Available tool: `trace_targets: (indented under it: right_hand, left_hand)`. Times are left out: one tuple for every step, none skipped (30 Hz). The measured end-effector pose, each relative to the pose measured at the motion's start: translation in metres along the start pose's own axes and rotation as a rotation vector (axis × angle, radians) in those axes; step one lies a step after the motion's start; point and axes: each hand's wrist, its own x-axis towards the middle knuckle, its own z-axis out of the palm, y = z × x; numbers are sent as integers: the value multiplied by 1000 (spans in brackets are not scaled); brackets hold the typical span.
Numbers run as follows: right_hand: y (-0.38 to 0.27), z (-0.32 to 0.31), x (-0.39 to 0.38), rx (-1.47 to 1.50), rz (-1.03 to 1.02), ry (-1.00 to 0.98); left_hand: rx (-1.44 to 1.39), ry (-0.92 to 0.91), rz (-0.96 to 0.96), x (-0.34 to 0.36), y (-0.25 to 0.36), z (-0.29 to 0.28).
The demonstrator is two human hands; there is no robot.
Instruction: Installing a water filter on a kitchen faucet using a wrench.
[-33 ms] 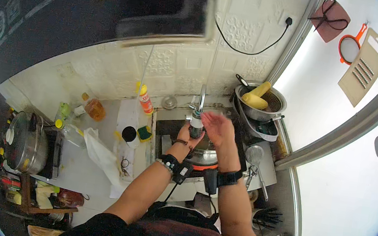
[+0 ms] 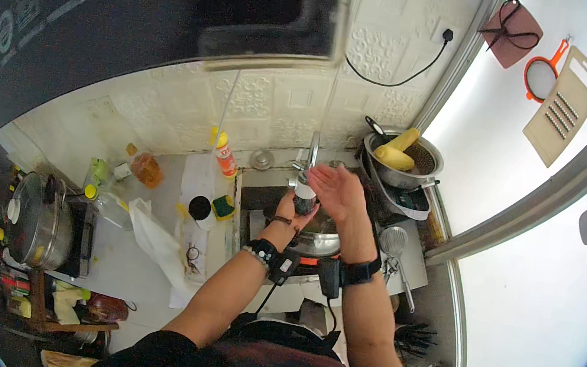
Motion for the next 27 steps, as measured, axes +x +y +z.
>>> trace_targets:
  right_hand:
    - [-7, 34, -11, -29, 37, -21]
    - [-8, 48, -14, -71, 114, -53]
    - [-5, 45, -2, -82, 113, -55]
    - [1, 45, 6, -353, -134, -82]
    - [5, 44, 13, -624, -382, -110]
    - [2, 39, 17, -1000, -386, 28]
    - [-5, 8, 43, -1064, -326, 9]
    - [8, 13, 44, -1127, -422, 55]
    - [20, 17, 45, -1189, -519, 104]
    - [26, 21, 55, -1193, -517, 79]
    - [31, 21, 75, -1145, -503, 112]
    - [32, 21, 90, -1096, -486, 155]
    - [34, 34, 95, -1096, -478, 120]
    - [25, 37, 93, -936, -228, 50]
    - [15, 40, 90, -769, 19, -20]
    - [3, 38, 85, -640, 200, -166]
    - [3, 38, 81, -635, 203, -166]
    - [5, 38, 77, -605, 176, -190]
    - [4, 36, 72, -572, 144, -209]
    - [2, 26, 68, -662, 16, -265]
    - [6, 12, 69, -649, 9, -248]
    - [16, -4, 75, -890, -315, -231]
    - [31, -7, 69, -1124, -640, -216]
    - [45, -16, 57, -1118, -783, -288]
    - [53, -11, 32, -1399, -767, -173]
    - [55, -24, 27, -1351, -734, -161]
    - [58, -36, 23, -1302, -702, -150]
  left_hand:
    - [-7, -16, -31, -3, 1, 4]
    - [-51, 30, -37, -2, 2, 7]
    - [-60, 23, -37, -4, 3, 8]
    - [-65, -12, -39, -7, 5, 8]
    - [-72, -47, -41, -10, 5, 7]
    - [-82, -47, -40, -12, 3, 8]
    - [-50, -50, -92, -25, -12, 21]
    - [-24, -45, -106, -33, -9, 24]
    - [-27, -31, -142, -29, -9, 19]
    - [60, -161, -160, -8, -2, 0]
    - [151, -291, -175, 16, 6, -20]
    - [147, -292, -159, 28, 9, -31]
    - [191, -410, -105, 37, 20, -40]
    - [238, -525, -79, 37, 20, -40]
    - [239, -521, -71, 37, 20, -38]
    - [203, -380, -72, 29, 14, -32]
    - [167, -239, -71, 22, 12, -28]
    - [148, -279, -108, 26, 15, -34]
    - [154, -274, -113, 19, 13, -28]
    - [105, -258, -85, 8, 6, -15]
    - [60, -242, -54, -4, 1, -2]
    - [-9, -101, -122, -13, 1, 7]
    - [2, -95, -118, -13, 7, 6]
    - [78, -54, -57, -12, 12, 4]
    - [153, -8, 12, -11, 20, -3]
    - [255, -113, 25, -9, 22, -5]
    - [274, -106, 10, -7, 19, -9]
